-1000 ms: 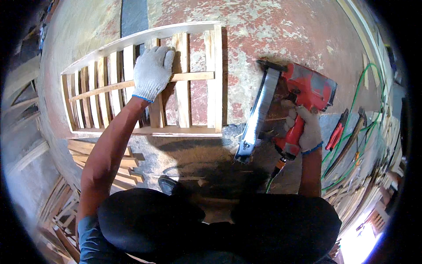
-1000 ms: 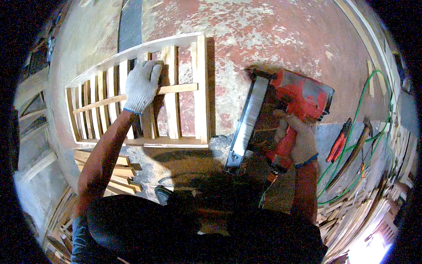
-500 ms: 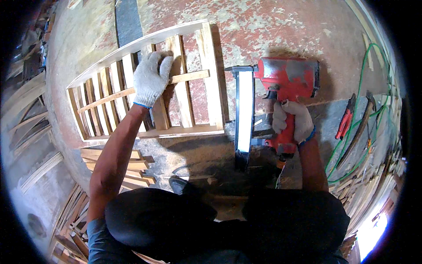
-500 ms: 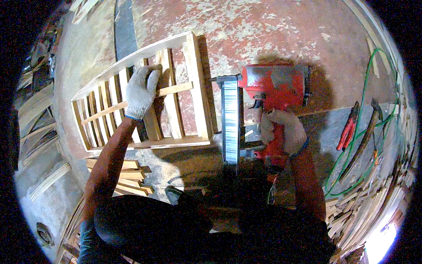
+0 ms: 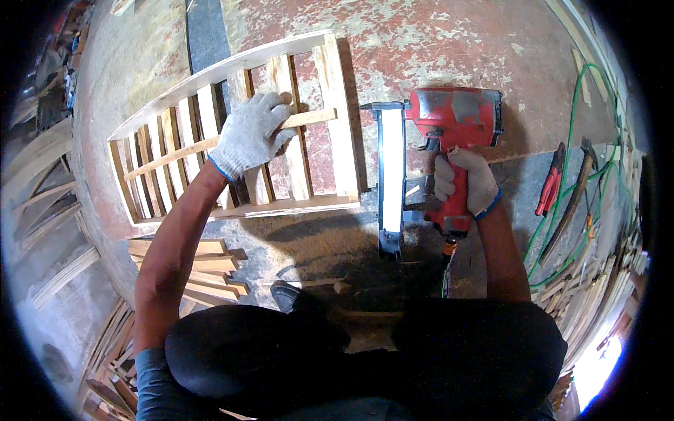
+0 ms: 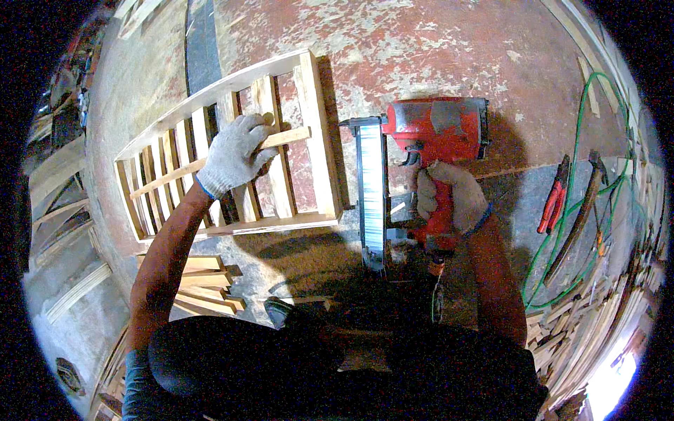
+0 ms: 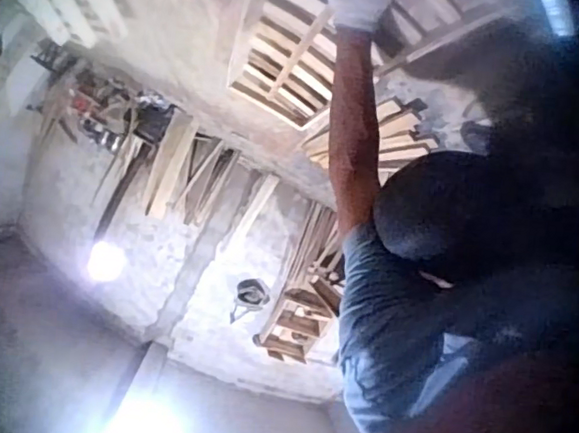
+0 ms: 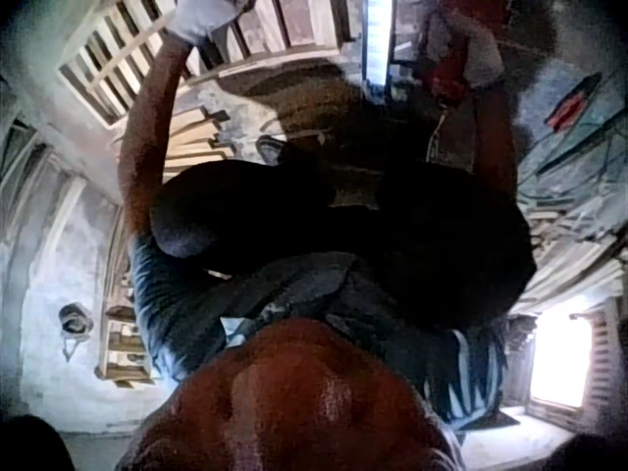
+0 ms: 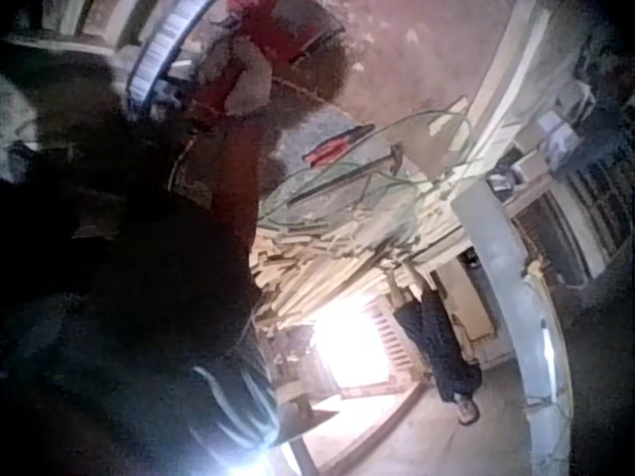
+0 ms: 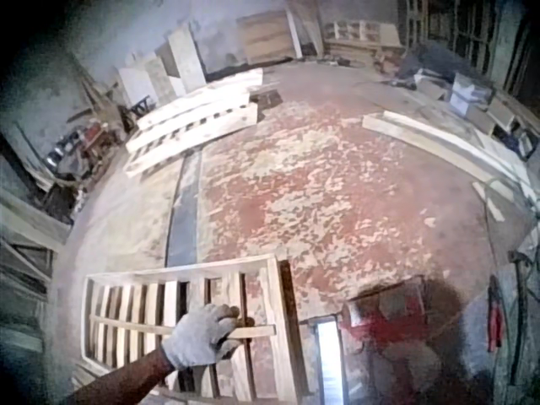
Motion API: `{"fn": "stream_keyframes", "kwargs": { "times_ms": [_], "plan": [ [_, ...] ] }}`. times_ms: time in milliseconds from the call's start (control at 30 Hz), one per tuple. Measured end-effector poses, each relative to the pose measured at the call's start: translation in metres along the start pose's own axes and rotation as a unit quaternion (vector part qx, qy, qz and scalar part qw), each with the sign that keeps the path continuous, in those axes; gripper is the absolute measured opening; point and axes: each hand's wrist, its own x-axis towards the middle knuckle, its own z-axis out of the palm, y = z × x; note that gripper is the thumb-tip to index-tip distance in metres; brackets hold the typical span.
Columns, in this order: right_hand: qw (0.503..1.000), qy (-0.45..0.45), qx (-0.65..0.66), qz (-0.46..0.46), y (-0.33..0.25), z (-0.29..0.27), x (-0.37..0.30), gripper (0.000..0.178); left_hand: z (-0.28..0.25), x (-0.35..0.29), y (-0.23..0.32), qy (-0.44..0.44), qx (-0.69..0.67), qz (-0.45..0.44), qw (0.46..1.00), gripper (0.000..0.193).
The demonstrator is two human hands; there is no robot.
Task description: The person cuts several thin wooden slats to length using a table saw, then arranges them between two side rails on the floor. Using a pneumatic nail gun, the person fastens the slats to the frame, completing the assembly of a wooden grate-like structure.
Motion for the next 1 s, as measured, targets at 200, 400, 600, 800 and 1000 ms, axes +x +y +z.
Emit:
{"fn": "stream_keyframes", "kwargs": {
  "times_ms": [200,400,600,800,1000],
  "plan": [
    [0.999,0.044,0.008,0.009,0.001,0.004,-0.002,0.030,-0.004,0.003,0.007,-0.041,-0.006,-0.019,0.999,0.037],
    [1.000,0.004,-0.016,0.006,0.003,-0.003,-0.001,0.030,0.005,-0.001,0.007,0.011,0.025,-0.003,1.000,0.035],
    [1.000,0.010,0.003,0.004,0.001,0.000,-0.001,0.028,0.001,0.002,0.011,-0.045,0.026,-0.035,0.998,0.042],
    [0.995,-0.050,0.086,0.007,0.004,-0.011,0.001,0.027,-0.001,0.005,0.015,-0.038,0.014,-0.033,0.999,0.041],
    [0.982,-0.159,0.102,0.010,0.003,-0.004,0.006,0.028,0.007,0.002,0.010,-0.025,0.047,-0.020,0.998,0.038]
  ]
}}
